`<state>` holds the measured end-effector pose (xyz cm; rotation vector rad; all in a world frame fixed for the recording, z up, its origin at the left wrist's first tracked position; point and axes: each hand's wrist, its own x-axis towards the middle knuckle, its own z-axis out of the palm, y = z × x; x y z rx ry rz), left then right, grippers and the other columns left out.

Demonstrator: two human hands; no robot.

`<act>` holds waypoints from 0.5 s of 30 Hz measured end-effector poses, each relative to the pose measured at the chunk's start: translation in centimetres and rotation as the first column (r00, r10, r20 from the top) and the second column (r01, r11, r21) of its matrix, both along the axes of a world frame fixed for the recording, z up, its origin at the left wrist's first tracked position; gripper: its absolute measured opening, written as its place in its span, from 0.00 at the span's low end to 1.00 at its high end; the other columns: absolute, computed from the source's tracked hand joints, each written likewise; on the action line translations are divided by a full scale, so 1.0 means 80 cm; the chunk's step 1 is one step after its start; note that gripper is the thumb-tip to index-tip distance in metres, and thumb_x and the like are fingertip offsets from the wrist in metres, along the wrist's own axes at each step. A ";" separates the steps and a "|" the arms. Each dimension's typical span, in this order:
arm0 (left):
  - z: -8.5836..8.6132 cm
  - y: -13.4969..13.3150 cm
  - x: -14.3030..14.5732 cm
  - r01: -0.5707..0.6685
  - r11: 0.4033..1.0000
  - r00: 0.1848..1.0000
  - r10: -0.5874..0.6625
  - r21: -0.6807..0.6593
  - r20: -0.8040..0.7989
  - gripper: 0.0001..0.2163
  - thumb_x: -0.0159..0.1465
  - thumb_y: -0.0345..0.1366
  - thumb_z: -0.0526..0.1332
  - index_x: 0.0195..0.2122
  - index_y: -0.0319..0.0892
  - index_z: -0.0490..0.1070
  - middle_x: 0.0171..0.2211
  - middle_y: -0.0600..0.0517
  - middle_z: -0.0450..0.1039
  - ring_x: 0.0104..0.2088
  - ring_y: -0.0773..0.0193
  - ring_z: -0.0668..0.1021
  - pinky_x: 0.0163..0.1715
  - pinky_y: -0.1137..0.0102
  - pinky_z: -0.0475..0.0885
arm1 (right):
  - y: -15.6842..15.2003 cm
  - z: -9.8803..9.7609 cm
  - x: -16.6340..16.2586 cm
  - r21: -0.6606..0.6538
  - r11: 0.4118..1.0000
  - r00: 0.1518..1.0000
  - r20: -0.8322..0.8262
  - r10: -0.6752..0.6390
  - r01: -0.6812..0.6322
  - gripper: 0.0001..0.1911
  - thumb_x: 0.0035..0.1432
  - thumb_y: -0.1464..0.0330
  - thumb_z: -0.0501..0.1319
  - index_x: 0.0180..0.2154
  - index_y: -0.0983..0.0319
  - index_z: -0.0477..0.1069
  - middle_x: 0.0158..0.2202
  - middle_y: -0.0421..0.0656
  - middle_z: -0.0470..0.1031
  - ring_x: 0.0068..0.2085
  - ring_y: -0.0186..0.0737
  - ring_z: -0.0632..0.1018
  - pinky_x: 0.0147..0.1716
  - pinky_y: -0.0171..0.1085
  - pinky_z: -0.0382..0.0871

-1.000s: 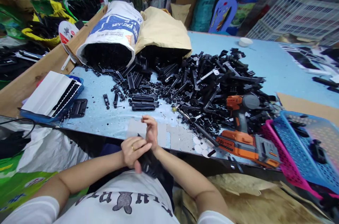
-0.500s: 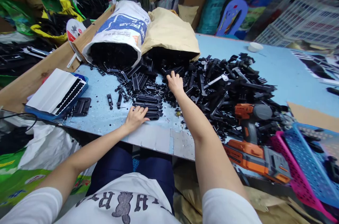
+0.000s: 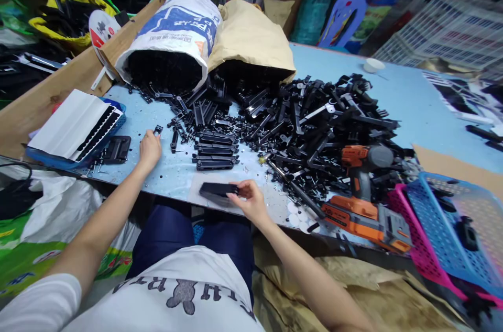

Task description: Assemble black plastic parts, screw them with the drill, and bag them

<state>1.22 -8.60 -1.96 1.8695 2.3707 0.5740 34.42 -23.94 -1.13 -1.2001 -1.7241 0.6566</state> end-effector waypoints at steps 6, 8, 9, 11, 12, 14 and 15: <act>0.026 -0.070 0.043 0.277 0.948 0.917 -0.310 0.158 0.250 0.14 0.63 0.37 0.54 0.48 0.38 0.61 0.43 0.43 0.70 0.43 0.56 0.74 0.43 0.64 0.69 | -0.010 -0.019 -0.007 0.069 0.997 0.807 0.590 -0.016 -0.031 0.23 0.55 0.54 0.59 0.49 0.59 0.67 0.47 0.51 0.72 0.46 0.52 0.72 0.42 0.51 0.69; 0.031 -0.095 0.065 0.349 0.928 0.873 -0.372 0.127 0.315 0.13 0.63 0.37 0.54 0.48 0.40 0.62 0.40 0.46 0.72 0.40 0.57 0.76 0.40 0.66 0.70 | 0.004 -0.016 -0.031 0.079 0.981 0.724 0.685 0.075 -0.176 0.26 0.58 0.54 0.57 0.54 0.60 0.63 0.52 0.50 0.69 0.51 0.52 0.68 0.49 0.53 0.62; 0.032 -0.106 0.075 0.376 0.918 0.857 -0.396 0.125 0.329 0.13 0.64 0.38 0.53 0.48 0.40 0.62 0.40 0.46 0.72 0.41 0.58 0.76 0.41 0.66 0.70 | 0.010 -0.016 -0.045 0.068 0.974 0.690 0.717 0.104 -0.218 0.24 0.61 0.56 0.54 0.56 0.60 0.62 0.51 0.50 0.70 0.51 0.50 0.69 0.51 0.52 0.60; 0.033 -0.124 0.090 0.409 0.900 0.830 -0.436 0.151 0.348 0.14 0.67 0.39 0.49 0.50 0.40 0.63 0.43 0.45 0.71 0.45 0.58 0.75 0.44 0.65 0.69 | 0.017 -0.016 -0.068 0.049 0.975 0.642 0.760 0.104 -0.216 0.22 0.64 0.60 0.51 0.57 0.61 0.61 0.47 0.51 0.72 0.47 0.46 0.71 0.51 0.49 0.58; 0.033 -0.131 0.094 0.414 0.895 0.816 -0.445 0.166 0.368 0.15 0.68 0.39 0.46 0.51 0.39 0.64 0.45 0.44 0.71 0.46 0.59 0.74 0.45 0.65 0.69 | 0.018 -0.016 -0.076 0.037 0.981 0.627 0.773 0.091 -0.189 0.23 0.64 0.60 0.51 0.58 0.61 0.60 0.45 0.51 0.71 0.45 0.46 0.71 0.49 0.49 0.59; 0.032 -0.143 0.099 0.411 0.894 0.770 -0.445 0.177 0.458 0.18 0.69 0.39 0.43 0.51 0.38 0.65 0.43 0.44 0.71 0.41 0.62 0.75 0.45 0.66 0.69 | 0.020 -0.017 -0.084 -0.002 0.989 0.627 0.773 0.097 -0.150 0.25 0.62 0.58 0.53 0.58 0.60 0.60 0.45 0.53 0.70 0.43 0.48 0.71 0.46 0.48 0.61; 0.032 -0.148 0.101 0.410 0.895 0.732 -0.437 0.174 0.522 0.19 0.69 0.40 0.43 0.51 0.37 0.65 0.41 0.45 0.71 0.36 0.65 0.76 0.42 0.67 0.70 | 0.020 -0.017 -0.084 -0.032 0.989 0.656 0.745 0.118 -0.142 0.25 0.61 0.57 0.53 0.58 0.59 0.61 0.45 0.53 0.70 0.43 0.48 0.71 0.45 0.48 0.61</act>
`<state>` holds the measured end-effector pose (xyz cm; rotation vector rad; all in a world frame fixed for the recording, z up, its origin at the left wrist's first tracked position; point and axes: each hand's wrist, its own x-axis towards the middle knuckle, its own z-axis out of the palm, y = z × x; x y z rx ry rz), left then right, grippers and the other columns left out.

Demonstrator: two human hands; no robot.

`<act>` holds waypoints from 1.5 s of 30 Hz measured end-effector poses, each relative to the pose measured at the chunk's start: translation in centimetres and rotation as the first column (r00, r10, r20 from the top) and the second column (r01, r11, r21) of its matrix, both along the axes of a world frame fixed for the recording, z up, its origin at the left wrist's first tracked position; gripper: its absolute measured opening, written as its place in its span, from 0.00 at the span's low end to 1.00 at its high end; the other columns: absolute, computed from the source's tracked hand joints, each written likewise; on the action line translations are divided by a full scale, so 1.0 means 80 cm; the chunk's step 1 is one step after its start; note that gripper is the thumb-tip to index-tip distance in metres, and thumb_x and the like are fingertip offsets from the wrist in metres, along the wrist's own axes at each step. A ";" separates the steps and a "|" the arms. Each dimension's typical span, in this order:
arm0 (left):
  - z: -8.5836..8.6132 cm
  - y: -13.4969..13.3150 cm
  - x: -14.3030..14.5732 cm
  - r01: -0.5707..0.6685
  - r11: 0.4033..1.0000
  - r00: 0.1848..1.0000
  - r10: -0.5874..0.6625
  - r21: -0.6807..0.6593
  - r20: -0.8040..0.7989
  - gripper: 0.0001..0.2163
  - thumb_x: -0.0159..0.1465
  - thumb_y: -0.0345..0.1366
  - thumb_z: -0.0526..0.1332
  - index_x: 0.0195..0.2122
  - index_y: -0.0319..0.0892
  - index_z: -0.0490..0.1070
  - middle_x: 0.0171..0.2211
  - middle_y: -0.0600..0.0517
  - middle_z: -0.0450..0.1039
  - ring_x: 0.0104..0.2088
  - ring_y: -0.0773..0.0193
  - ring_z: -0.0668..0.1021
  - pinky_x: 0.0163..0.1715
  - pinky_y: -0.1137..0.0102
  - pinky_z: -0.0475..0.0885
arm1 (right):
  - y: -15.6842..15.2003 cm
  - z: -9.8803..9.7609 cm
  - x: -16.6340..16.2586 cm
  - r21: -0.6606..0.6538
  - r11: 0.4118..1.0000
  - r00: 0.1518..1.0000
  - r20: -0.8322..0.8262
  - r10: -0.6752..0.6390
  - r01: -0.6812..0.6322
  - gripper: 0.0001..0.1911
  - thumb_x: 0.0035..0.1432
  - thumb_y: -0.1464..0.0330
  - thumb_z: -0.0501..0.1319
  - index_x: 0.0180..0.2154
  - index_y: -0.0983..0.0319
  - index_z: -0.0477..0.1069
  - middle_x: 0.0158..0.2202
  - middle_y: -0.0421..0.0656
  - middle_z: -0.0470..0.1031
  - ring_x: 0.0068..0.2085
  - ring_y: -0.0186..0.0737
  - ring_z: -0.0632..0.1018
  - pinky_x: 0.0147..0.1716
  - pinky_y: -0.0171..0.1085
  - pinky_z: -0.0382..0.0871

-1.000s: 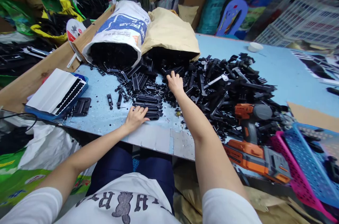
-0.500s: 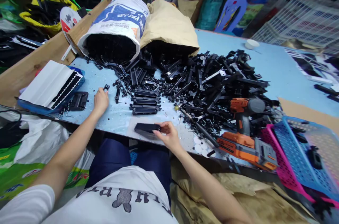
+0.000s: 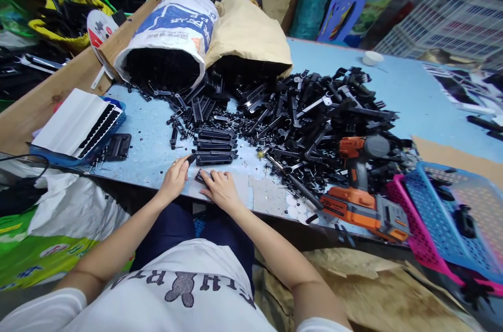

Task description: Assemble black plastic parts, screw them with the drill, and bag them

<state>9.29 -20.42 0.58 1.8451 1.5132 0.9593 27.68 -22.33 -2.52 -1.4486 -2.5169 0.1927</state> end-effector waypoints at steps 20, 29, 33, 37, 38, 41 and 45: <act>0.035 -0.026 0.019 0.159 0.977 0.982 -0.172 0.141 0.084 0.16 0.64 0.37 0.55 0.52 0.41 0.69 0.37 0.47 0.71 0.37 0.64 0.74 0.39 0.70 0.70 | 0.017 0.054 0.039 -0.293 0.925 0.618 -0.781 -0.086 -0.243 0.27 0.59 0.62 0.58 0.59 0.56 0.60 0.48 0.46 0.70 0.29 0.29 0.72 0.29 0.32 0.72; 0.041 -0.030 0.054 -0.078 0.880 0.975 -0.032 0.469 0.222 0.17 0.65 0.31 0.53 0.56 0.41 0.64 0.36 0.47 0.68 0.36 0.68 0.73 0.37 0.73 0.71 | -0.003 0.067 0.006 -0.110 0.994 0.546 -0.832 -0.102 0.018 0.28 0.62 0.62 0.54 0.62 0.56 0.54 0.53 0.48 0.67 0.30 0.31 0.74 0.32 0.33 0.73; 0.053 -0.023 0.051 0.066 0.867 0.971 -0.170 0.494 0.169 0.17 0.65 0.30 0.55 0.55 0.41 0.66 0.37 0.47 0.70 0.38 0.68 0.74 0.38 0.73 0.71 | -0.009 0.076 0.001 0.032 0.999 0.635 -0.772 -0.003 0.043 0.28 0.61 0.63 0.56 0.62 0.58 0.55 0.52 0.48 0.69 0.41 0.38 0.75 0.42 0.37 0.71; 0.057 -0.028 0.061 -0.162 0.834 0.951 -0.010 0.528 0.308 0.17 0.65 0.29 0.53 0.55 0.40 0.66 0.40 0.46 0.71 0.40 0.67 0.74 0.40 0.72 0.71 | -0.017 0.078 -0.019 0.088 0.981 0.597 -0.802 -0.034 0.173 0.28 0.63 0.62 0.52 0.63 0.60 0.53 0.52 0.49 0.69 0.50 0.42 0.72 0.48 0.39 0.69; 0.058 -0.029 0.062 -0.171 0.827 0.948 -0.011 0.536 0.319 0.17 0.65 0.28 0.53 0.54 0.40 0.66 0.40 0.46 0.71 0.40 0.67 0.74 0.40 0.72 0.71 | -0.019 0.078 -0.023 0.106 0.977 0.600 -0.799 -0.028 0.187 0.28 0.63 0.62 0.52 0.63 0.61 0.52 0.52 0.50 0.69 0.51 0.42 0.72 0.49 0.39 0.68; 0.063 -0.021 0.051 -0.058 0.818 0.950 -0.130 0.572 0.283 0.16 0.65 0.28 0.54 0.54 0.40 0.67 0.39 0.47 0.72 0.39 0.68 0.74 0.39 0.73 0.71 | -0.023 0.080 -0.028 0.166 0.967 0.622 -0.783 0.010 0.193 0.29 0.63 0.63 0.53 0.64 0.60 0.50 0.52 0.50 0.69 0.50 0.42 0.72 0.48 0.39 0.69; 0.071 -0.005 0.032 0.130 0.802 0.934 -0.296 0.583 0.199 0.14 0.65 0.31 0.54 0.51 0.40 0.69 0.37 0.48 0.72 0.37 0.69 0.75 0.35 0.74 0.72 | -0.022 0.082 -0.032 0.237 0.953 0.642 -0.764 0.063 0.189 0.31 0.62 0.64 0.54 0.64 0.59 0.49 0.50 0.49 0.70 0.47 0.41 0.73 0.45 0.38 0.70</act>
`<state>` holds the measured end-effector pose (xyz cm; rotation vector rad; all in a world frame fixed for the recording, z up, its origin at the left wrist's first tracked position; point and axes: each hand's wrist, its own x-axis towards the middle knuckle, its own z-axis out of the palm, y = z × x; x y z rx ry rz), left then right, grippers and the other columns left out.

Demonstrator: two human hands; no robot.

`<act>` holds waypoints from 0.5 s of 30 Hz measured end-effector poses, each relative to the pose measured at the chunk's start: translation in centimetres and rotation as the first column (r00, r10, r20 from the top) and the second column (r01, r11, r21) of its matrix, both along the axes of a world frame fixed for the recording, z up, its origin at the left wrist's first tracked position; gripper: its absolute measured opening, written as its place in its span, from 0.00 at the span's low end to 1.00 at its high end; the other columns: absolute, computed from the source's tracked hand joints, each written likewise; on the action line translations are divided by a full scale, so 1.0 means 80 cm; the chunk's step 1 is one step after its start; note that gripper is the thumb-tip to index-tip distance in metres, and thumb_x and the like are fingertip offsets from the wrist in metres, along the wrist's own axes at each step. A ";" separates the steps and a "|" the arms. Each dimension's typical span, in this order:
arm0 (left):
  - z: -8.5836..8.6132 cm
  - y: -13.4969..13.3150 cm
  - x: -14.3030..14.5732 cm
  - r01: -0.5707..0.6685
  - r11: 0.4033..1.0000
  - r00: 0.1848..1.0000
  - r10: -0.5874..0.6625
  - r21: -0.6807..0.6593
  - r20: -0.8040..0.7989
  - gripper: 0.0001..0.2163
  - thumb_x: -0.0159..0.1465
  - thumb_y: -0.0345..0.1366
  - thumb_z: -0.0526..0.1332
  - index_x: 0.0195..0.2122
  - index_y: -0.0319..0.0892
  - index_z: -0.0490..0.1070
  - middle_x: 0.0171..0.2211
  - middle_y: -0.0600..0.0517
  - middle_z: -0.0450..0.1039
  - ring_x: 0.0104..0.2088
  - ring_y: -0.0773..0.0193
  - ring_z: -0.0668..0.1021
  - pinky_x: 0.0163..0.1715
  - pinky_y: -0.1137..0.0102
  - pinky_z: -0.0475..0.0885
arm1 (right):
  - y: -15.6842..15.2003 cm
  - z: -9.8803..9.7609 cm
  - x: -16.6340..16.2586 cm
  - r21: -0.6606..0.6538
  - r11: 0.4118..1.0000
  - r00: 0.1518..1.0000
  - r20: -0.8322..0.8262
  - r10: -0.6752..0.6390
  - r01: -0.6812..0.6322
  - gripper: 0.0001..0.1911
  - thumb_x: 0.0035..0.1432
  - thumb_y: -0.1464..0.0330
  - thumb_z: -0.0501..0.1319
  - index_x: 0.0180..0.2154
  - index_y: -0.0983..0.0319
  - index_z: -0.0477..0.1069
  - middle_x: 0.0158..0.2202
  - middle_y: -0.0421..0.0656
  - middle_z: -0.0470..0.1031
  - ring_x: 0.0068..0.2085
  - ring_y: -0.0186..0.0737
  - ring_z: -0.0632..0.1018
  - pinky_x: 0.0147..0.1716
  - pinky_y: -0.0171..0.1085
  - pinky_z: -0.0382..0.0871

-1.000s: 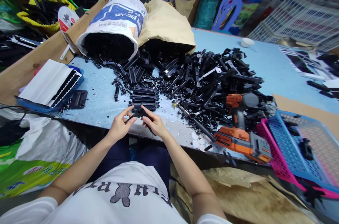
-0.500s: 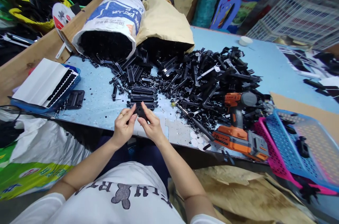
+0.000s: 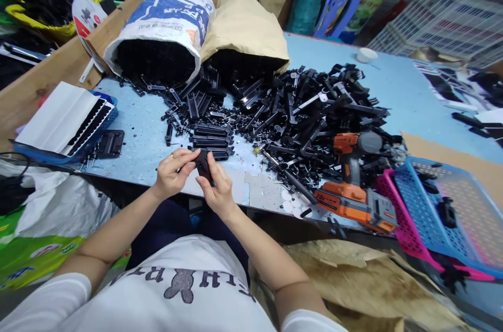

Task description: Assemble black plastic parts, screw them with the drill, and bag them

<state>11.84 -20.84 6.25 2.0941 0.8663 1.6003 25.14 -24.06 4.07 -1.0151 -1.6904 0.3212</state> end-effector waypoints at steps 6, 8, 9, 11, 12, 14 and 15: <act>-0.014 -0.002 0.006 -0.108 0.969 0.992 0.119 -0.221 0.037 0.14 0.66 0.38 0.52 0.49 0.39 0.70 0.38 0.47 0.72 0.34 0.68 0.75 0.33 0.72 0.71 | 0.007 -0.009 0.003 -0.253 0.967 0.999 -0.030 0.016 -0.023 0.31 0.62 0.57 0.52 0.63 0.62 0.53 0.50 0.51 0.70 0.43 0.42 0.75 0.44 0.39 0.71; -0.031 -0.007 0.009 -0.109 0.921 0.992 0.126 -0.373 0.020 0.15 0.66 0.39 0.51 0.49 0.40 0.69 0.39 0.47 0.72 0.31 0.68 0.74 0.30 0.73 0.70 | 0.015 -0.019 0.017 -0.427 0.893 0.990 -0.082 0.116 -0.140 0.31 0.61 0.57 0.53 0.63 0.59 0.53 0.48 0.49 0.71 0.34 0.36 0.76 0.36 0.37 0.73; -0.042 -0.011 0.010 -0.130 0.877 0.989 0.150 -0.462 0.008 0.15 0.66 0.40 0.51 0.50 0.40 0.68 0.38 0.47 0.72 0.29 0.69 0.74 0.29 0.73 0.70 | 0.020 -0.025 0.025 -0.517 0.831 0.978 -0.097 0.184 -0.207 0.31 0.61 0.57 0.53 0.63 0.58 0.53 0.47 0.47 0.72 0.30 0.34 0.75 0.32 0.36 0.74; -0.067 -0.019 0.011 -0.193 0.766 0.978 0.200 -0.613 -0.058 0.15 0.66 0.39 0.50 0.51 0.40 0.65 0.36 0.48 0.72 0.27 0.69 0.74 0.28 0.73 0.70 | 0.033 -0.037 0.043 -0.645 0.709 0.943 -0.059 0.327 -0.286 0.28 0.61 0.57 0.54 0.61 0.57 0.57 0.44 0.44 0.74 0.27 0.32 0.75 0.29 0.35 0.73; -0.080 -0.024 0.011 -0.229 0.717 0.972 0.202 -0.658 -0.118 0.15 0.66 0.38 0.50 0.52 0.39 0.64 0.34 0.49 0.72 0.27 0.68 0.74 0.28 0.72 0.70 | 0.039 -0.044 0.051 -0.668 0.691 0.925 0.010 0.380 -0.277 0.26 0.60 0.57 0.55 0.58 0.58 0.62 0.42 0.44 0.75 0.29 0.34 0.75 0.31 0.36 0.73; -0.100 -0.032 0.009 -0.312 0.667 0.948 0.166 -0.677 -0.273 0.14 0.64 0.35 0.53 0.50 0.38 0.65 0.31 0.50 0.72 0.29 0.65 0.75 0.32 0.70 0.70 | 0.048 -0.056 0.062 -0.622 0.757 0.882 0.224 0.415 -0.199 0.21 0.58 0.58 0.58 0.49 0.62 0.71 0.40 0.46 0.76 0.36 0.39 0.76 0.39 0.40 0.71; -0.108 -0.034 0.006 -0.354 0.667 0.925 0.146 -0.656 -0.351 0.14 0.63 0.35 0.54 0.49 0.38 0.66 0.32 0.49 0.72 0.31 0.63 0.75 0.34 0.68 0.71 | 0.050 -0.061 0.066 -0.567 0.808 0.858 0.327 0.397 -0.158 0.19 0.58 0.58 0.59 0.45 0.63 0.74 0.40 0.48 0.76 0.39 0.42 0.76 0.42 0.41 0.70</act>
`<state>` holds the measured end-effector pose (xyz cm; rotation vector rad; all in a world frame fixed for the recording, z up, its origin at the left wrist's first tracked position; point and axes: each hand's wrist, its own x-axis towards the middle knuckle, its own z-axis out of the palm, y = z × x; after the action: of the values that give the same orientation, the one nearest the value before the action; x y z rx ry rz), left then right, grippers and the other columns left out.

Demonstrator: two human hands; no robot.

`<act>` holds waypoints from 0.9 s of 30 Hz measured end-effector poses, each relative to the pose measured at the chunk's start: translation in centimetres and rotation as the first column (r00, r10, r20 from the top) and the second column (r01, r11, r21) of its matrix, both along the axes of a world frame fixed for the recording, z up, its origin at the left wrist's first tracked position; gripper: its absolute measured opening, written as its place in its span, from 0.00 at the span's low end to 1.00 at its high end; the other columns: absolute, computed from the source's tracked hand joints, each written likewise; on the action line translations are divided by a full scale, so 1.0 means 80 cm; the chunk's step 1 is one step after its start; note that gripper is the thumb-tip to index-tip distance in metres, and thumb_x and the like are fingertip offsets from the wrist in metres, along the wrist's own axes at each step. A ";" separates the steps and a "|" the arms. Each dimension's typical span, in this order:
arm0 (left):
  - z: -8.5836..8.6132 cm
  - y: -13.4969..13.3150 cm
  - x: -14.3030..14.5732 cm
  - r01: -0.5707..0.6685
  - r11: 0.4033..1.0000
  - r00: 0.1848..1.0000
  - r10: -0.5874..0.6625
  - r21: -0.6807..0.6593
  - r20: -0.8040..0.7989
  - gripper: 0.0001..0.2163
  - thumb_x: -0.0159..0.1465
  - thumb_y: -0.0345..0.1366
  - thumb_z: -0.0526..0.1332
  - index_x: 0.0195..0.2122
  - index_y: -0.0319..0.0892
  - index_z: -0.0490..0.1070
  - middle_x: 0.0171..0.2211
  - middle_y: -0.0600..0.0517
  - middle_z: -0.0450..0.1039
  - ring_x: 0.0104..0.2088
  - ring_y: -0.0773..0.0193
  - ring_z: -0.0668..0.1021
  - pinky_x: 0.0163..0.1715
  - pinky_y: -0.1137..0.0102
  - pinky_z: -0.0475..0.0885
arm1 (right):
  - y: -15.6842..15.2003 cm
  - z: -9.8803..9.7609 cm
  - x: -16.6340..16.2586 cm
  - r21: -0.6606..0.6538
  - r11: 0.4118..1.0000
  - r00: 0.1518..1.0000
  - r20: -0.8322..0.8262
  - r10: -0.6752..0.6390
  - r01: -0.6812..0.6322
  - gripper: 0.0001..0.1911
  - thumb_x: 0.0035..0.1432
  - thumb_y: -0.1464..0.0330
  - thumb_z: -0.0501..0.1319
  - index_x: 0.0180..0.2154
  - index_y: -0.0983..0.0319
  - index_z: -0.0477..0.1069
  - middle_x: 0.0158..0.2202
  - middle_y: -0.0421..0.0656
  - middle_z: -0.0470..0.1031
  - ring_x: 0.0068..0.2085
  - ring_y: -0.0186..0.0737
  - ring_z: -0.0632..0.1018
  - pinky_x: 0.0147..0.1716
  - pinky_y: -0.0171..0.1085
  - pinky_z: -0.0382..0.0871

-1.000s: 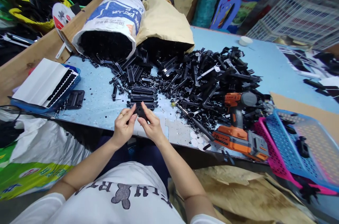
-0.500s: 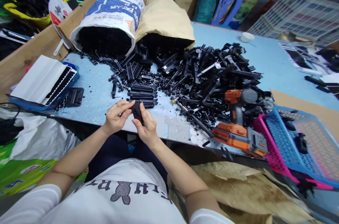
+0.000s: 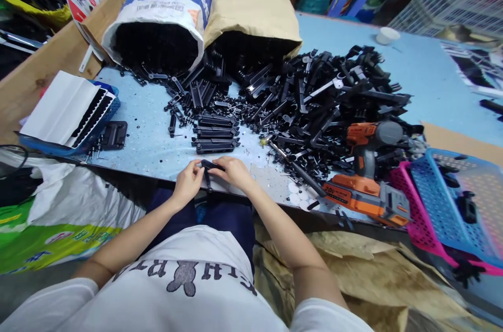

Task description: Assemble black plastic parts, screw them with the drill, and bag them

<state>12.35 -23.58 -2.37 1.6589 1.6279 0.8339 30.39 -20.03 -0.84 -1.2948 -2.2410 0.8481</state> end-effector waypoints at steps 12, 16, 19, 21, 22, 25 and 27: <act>-0.025 0.071 -0.038 0.497 0.864 0.864 -0.501 0.083 0.041 0.14 0.59 0.37 0.61 0.46 0.40 0.72 0.42 0.47 0.70 0.32 0.68 0.73 0.39 0.68 0.70 | -0.028 -0.036 0.022 0.258 0.965 0.993 0.090 -0.080 0.054 0.21 0.58 0.57 0.58 0.47 0.65 0.70 0.43 0.50 0.74 0.44 0.44 0.73 0.44 0.42 0.66; -0.029 0.074 -0.036 0.472 0.882 0.857 -0.461 0.009 0.232 0.14 0.56 0.37 0.62 0.42 0.38 0.74 0.40 0.47 0.70 0.26 0.71 0.72 0.28 0.73 0.70 | -0.029 -0.021 0.011 0.309 0.949 0.983 0.145 -0.117 0.067 0.18 0.64 0.61 0.52 0.47 0.65 0.71 0.42 0.49 0.74 0.43 0.42 0.71 0.41 0.40 0.63; -0.031 0.062 -0.028 0.374 0.926 0.886 -0.341 -0.050 0.314 0.13 0.55 0.38 0.62 0.39 0.37 0.74 0.37 0.47 0.70 0.25 0.72 0.72 0.23 0.76 0.69 | -0.021 0.005 -0.013 0.266 0.964 0.945 0.316 -0.086 -0.001 0.16 0.65 0.64 0.50 0.45 0.64 0.72 0.38 0.49 0.73 0.40 0.42 0.69 0.37 0.39 0.59; -0.032 0.052 -0.023 0.324 0.943 0.894 -0.280 -0.073 0.351 0.13 0.54 0.38 0.63 0.38 0.37 0.74 0.35 0.47 0.70 0.24 0.72 0.72 0.23 0.76 0.69 | -0.014 0.021 -0.029 0.197 0.979 0.907 0.419 -0.040 -0.048 0.15 0.65 0.66 0.51 0.41 0.65 0.74 0.36 0.49 0.72 0.39 0.42 0.69 0.36 0.39 0.58; -0.032 0.048 -0.021 0.308 0.948 0.892 -0.258 -0.082 0.371 0.13 0.54 0.38 0.63 0.38 0.36 0.73 0.34 0.48 0.70 0.25 0.71 0.72 0.23 0.76 0.70 | -0.011 0.028 -0.036 0.166 0.984 0.887 0.461 -0.018 -0.066 0.15 0.65 0.67 0.51 0.39 0.66 0.74 0.35 0.49 0.71 0.39 0.42 0.69 0.36 0.38 0.57; -0.032 0.041 -0.020 0.281 0.955 0.884 -0.220 -0.093 0.413 0.14 0.52 0.36 0.63 0.39 0.36 0.73 0.35 0.47 0.69 0.28 0.70 0.74 0.26 0.75 0.71 | -0.007 0.039 -0.050 0.111 0.990 0.837 0.546 0.011 -0.085 0.14 0.64 0.69 0.51 0.34 0.66 0.74 0.33 0.49 0.71 0.38 0.43 0.70 0.34 0.38 0.58; -0.031 0.039 -0.020 0.265 0.961 0.882 -0.208 -0.080 0.422 0.13 0.52 0.34 0.62 0.38 0.35 0.73 0.38 0.46 0.69 0.29 0.71 0.74 0.28 0.75 0.72 | -0.007 0.043 -0.059 0.102 0.992 0.817 0.577 0.003 -0.075 0.13 0.63 0.70 0.51 0.34 0.67 0.74 0.34 0.51 0.71 0.38 0.45 0.71 0.34 0.39 0.59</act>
<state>10.73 -20.49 -4.84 1.4335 1.1388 0.8558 25.70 -20.59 2.56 -1.6127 -2.7314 0.3360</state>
